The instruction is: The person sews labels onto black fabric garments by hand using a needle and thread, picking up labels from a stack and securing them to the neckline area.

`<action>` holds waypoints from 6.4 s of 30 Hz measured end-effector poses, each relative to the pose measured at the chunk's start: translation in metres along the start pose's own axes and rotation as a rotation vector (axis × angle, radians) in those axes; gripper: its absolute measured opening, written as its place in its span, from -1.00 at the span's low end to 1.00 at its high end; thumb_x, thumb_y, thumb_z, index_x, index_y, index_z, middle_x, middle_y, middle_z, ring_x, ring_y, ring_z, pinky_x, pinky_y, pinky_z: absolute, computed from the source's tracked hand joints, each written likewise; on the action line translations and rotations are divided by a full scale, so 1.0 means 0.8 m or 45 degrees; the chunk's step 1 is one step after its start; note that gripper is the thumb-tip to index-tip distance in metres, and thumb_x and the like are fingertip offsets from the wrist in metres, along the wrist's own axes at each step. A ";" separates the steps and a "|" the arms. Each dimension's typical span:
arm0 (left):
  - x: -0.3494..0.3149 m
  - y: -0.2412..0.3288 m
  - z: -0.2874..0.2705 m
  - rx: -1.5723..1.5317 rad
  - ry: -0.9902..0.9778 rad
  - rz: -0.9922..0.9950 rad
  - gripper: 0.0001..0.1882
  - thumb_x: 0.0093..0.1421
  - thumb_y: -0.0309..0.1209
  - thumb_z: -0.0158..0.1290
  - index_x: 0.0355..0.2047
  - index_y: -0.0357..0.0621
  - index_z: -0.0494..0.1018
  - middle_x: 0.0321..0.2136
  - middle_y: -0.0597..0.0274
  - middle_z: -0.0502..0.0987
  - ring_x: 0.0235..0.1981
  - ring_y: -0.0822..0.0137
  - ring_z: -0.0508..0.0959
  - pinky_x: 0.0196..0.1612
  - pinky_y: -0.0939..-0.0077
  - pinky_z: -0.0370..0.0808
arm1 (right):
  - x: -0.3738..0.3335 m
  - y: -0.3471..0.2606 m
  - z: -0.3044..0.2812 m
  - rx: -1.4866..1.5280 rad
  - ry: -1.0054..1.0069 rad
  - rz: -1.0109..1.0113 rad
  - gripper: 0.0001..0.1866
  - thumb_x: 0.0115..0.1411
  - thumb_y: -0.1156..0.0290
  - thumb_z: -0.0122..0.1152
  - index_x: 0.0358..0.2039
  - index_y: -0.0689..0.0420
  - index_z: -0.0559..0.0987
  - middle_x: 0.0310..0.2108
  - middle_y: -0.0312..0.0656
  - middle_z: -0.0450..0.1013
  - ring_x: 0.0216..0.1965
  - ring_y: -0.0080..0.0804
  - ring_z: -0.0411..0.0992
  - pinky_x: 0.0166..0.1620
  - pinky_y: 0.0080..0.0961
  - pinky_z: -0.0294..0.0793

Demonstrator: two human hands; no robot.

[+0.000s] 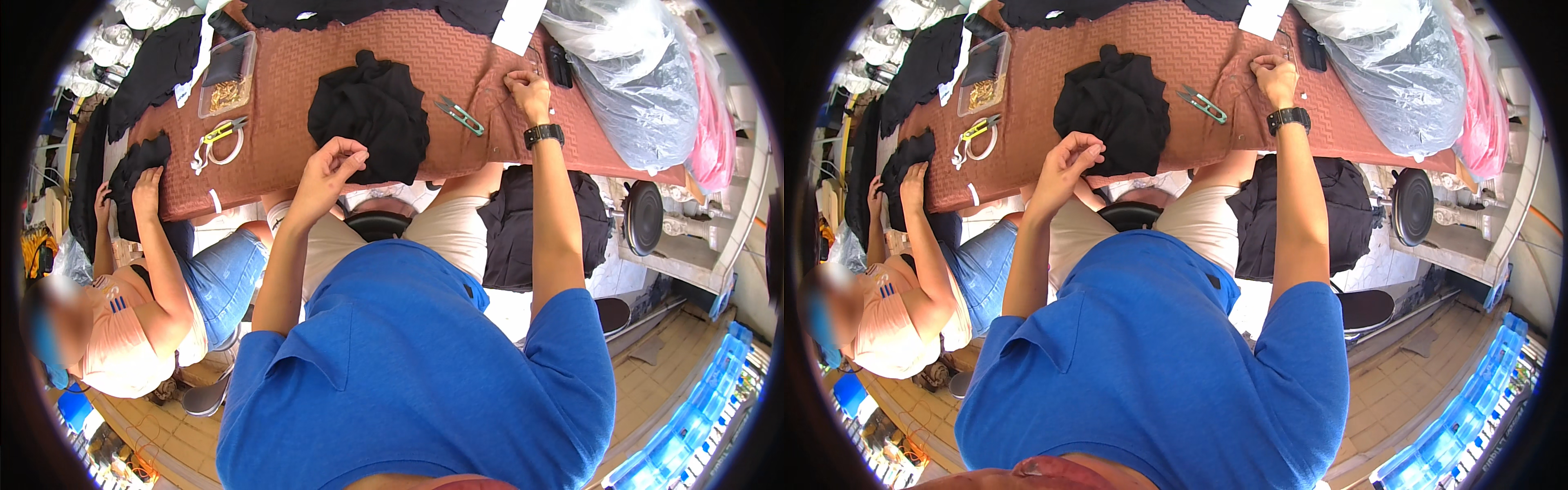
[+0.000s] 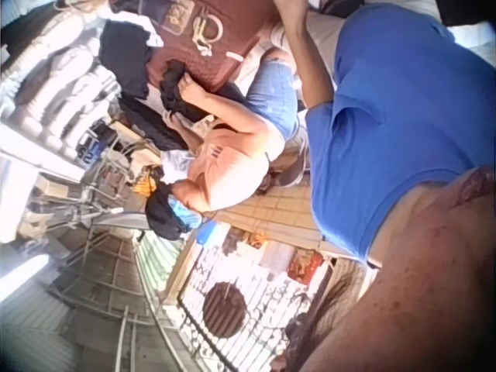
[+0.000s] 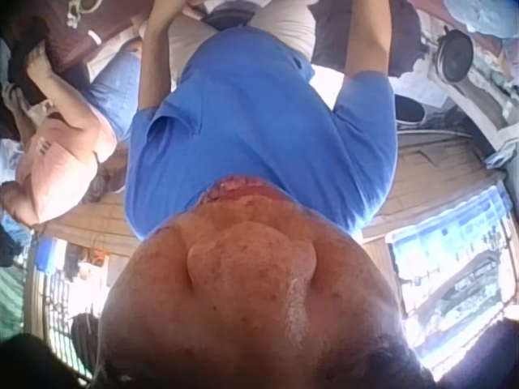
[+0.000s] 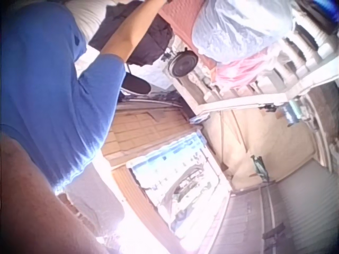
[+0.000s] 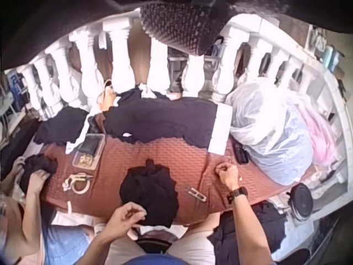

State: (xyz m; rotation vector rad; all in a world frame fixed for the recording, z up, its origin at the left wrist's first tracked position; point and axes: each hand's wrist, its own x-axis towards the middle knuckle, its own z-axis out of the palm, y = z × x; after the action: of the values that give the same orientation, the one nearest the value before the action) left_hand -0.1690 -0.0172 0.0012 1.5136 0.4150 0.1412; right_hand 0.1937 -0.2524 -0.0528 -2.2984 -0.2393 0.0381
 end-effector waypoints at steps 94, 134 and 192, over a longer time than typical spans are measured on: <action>0.071 0.215 -0.217 -0.479 0.315 0.357 -0.48 0.32 -0.38 0.13 0.25 -0.24 0.34 0.06 0.16 0.53 0.08 0.36 0.54 0.15 0.49 0.48 | -0.016 -0.267 -0.167 1.463 -0.782 -0.251 -0.72 0.39 0.36 0.10 -0.05 0.31 0.56 -0.09 -0.09 0.58 -0.07 -0.34 0.57 0.04 -0.40 0.57; -0.081 -0.002 -0.158 0.557 0.446 0.167 -0.74 0.27 -0.57 0.14 -0.05 -0.13 0.64 -0.37 0.48 0.31 -0.40 0.66 0.35 -0.35 0.72 0.50 | -0.212 -0.008 -0.100 0.148 -0.323 -0.333 -0.84 0.24 0.56 0.22 -0.18 0.22 0.67 -0.31 -0.23 0.60 -0.29 -0.56 0.47 -0.16 -0.58 0.44; 0.152 -0.048 0.060 1.080 0.004 1.163 -0.71 0.06 -0.27 0.34 -0.24 -0.12 0.62 -0.30 0.31 0.47 -0.25 0.21 0.44 -0.15 0.35 0.48 | -0.109 -0.088 0.055 0.081 -0.707 -0.854 -0.91 0.08 0.60 0.34 -0.39 0.30 0.60 -0.40 0.00 0.53 -0.37 -0.12 0.56 -0.27 -0.30 0.51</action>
State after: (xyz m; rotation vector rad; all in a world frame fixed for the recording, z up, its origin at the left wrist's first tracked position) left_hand -0.0462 -0.0229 -0.0583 2.4537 -0.3048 0.7535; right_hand 0.0925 -0.1899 -0.0348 -1.9920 -1.2536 0.3334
